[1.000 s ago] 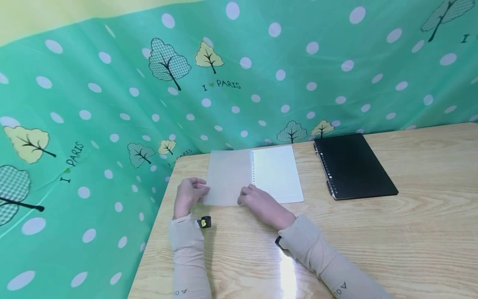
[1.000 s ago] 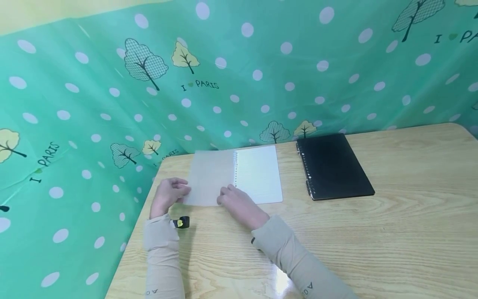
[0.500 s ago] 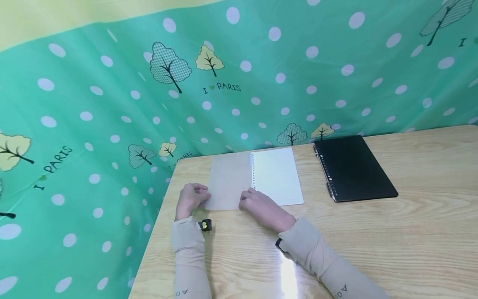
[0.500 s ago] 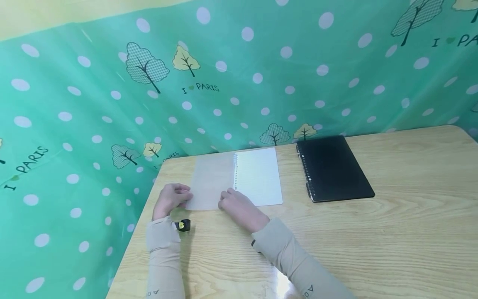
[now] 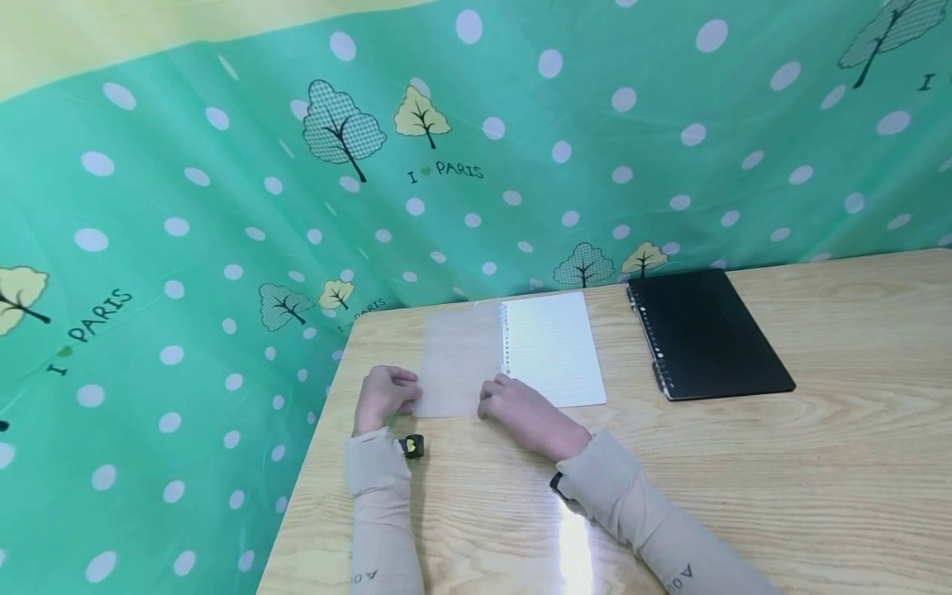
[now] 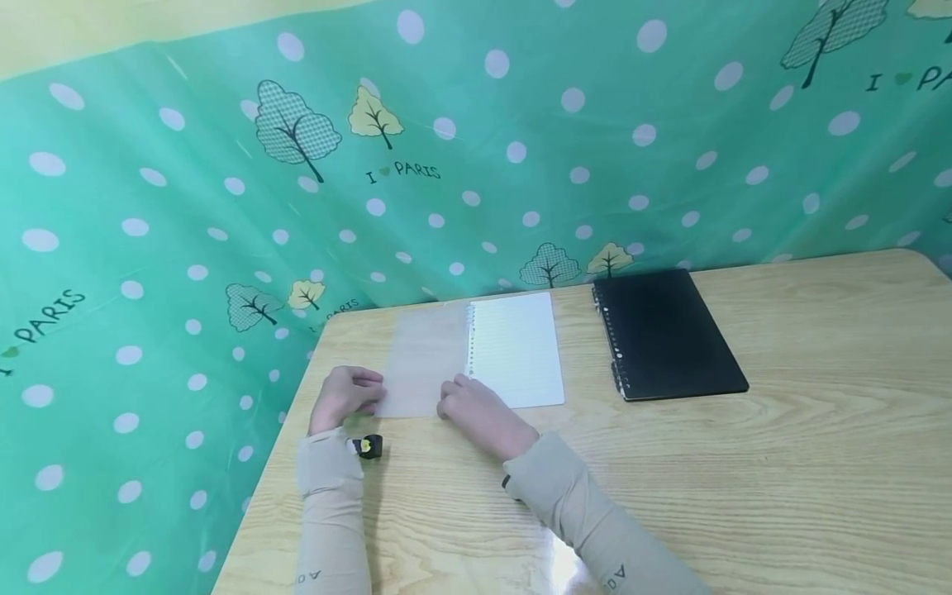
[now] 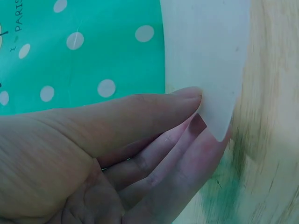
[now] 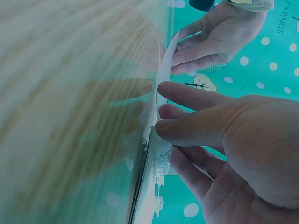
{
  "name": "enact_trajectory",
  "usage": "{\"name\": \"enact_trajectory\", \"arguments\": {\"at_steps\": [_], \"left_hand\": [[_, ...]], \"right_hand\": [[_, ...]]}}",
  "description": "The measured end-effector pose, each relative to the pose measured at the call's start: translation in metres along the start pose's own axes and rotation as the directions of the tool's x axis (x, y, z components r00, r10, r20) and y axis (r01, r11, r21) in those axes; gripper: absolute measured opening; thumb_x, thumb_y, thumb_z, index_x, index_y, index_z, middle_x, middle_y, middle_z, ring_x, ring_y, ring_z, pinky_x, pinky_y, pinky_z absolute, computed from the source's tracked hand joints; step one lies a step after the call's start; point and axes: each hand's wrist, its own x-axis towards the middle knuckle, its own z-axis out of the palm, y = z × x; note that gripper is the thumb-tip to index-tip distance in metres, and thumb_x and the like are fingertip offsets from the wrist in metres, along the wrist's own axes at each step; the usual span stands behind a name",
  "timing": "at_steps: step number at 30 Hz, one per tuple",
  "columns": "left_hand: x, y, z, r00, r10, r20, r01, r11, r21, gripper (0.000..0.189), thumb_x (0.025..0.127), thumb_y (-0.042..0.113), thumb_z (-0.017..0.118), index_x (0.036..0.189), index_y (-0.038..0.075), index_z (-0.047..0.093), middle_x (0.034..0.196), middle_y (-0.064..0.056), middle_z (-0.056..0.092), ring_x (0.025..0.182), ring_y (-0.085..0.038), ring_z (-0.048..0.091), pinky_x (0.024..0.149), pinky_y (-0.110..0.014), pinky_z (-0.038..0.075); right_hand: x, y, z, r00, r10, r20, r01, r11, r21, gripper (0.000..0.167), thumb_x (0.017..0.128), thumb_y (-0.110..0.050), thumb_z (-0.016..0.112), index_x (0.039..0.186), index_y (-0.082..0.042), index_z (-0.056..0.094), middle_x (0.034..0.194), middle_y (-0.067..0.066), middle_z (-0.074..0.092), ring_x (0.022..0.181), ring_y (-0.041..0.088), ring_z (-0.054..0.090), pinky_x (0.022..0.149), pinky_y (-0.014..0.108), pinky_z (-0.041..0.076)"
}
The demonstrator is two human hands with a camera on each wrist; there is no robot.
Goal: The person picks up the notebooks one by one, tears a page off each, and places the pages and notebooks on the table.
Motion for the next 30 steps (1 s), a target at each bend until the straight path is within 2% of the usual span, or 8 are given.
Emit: {"name": "enact_trajectory", "arguments": {"at_steps": [13,17,21,27,30], "left_hand": [[0.0011,0.0006,-0.0015,1.0,-0.024,0.018,0.025,0.999,-0.021,0.027,0.085,-0.003,0.072,0.112,-0.006,0.068,0.106,-0.023,0.069,0.079,-0.024,0.071,0.071,-0.03,0.061],[-0.0004,0.0015,-0.0017,0.999,-0.029,0.014,0.029,1.0,0.002,0.026,0.085,-0.001,0.072,0.111,-0.005,0.068,0.105,-0.022,0.069,0.079,-0.023,0.071,0.071,-0.03,0.061],[-0.0007,0.0035,-0.0013,1.0,-0.013,0.001,0.013,0.999,0.035,0.024,0.086,0.001,0.073,0.109,-0.004,0.069,0.105,-0.021,0.07,0.08,-0.023,0.071,0.072,-0.03,0.061],[0.0008,0.0038,0.0001,1.0,-0.005,-0.001,0.005,1.0,0.024,0.024,0.086,0.001,0.074,0.109,-0.005,0.069,0.105,-0.021,0.07,0.08,-0.024,0.072,0.072,-0.031,0.061],[0.0016,0.004,0.0009,1.0,0.014,-0.021,-0.013,0.999,0.04,0.024,0.086,0.002,0.074,0.108,-0.003,0.07,0.103,-0.02,0.071,0.08,-0.024,0.071,0.072,-0.032,0.061]], "right_hand": [[0.0012,0.0014,0.0014,0.999,-0.019,0.031,0.022,0.998,-0.066,0.018,0.093,-0.007,0.063,0.102,-0.012,0.078,0.107,0.001,0.067,0.098,0.016,0.057,0.088,0.027,0.051],[0.0009,0.0013,0.0022,0.998,-0.024,0.05,0.027,0.997,-0.071,0.018,0.094,-0.006,0.063,0.104,-0.012,0.077,0.109,0.002,0.067,0.1,0.016,0.057,0.09,0.027,0.051],[0.0005,0.0005,0.0011,0.998,-0.027,0.051,0.031,0.997,-0.075,0.018,0.095,-0.007,0.062,0.106,-0.011,0.076,0.11,0.002,0.067,0.101,0.017,0.057,0.09,0.028,0.051],[-0.001,0.0005,-0.0002,0.998,-0.035,0.05,0.038,0.997,-0.064,0.019,0.096,-0.005,0.06,0.107,-0.01,0.075,0.111,0.003,0.067,0.102,0.018,0.056,0.091,0.028,0.051],[-0.0019,0.0008,-0.003,0.998,-0.044,0.038,0.046,0.998,-0.046,0.02,0.097,-0.004,0.058,0.108,-0.009,0.075,0.111,0.003,0.067,0.103,0.018,0.057,0.093,0.029,0.051]]}}
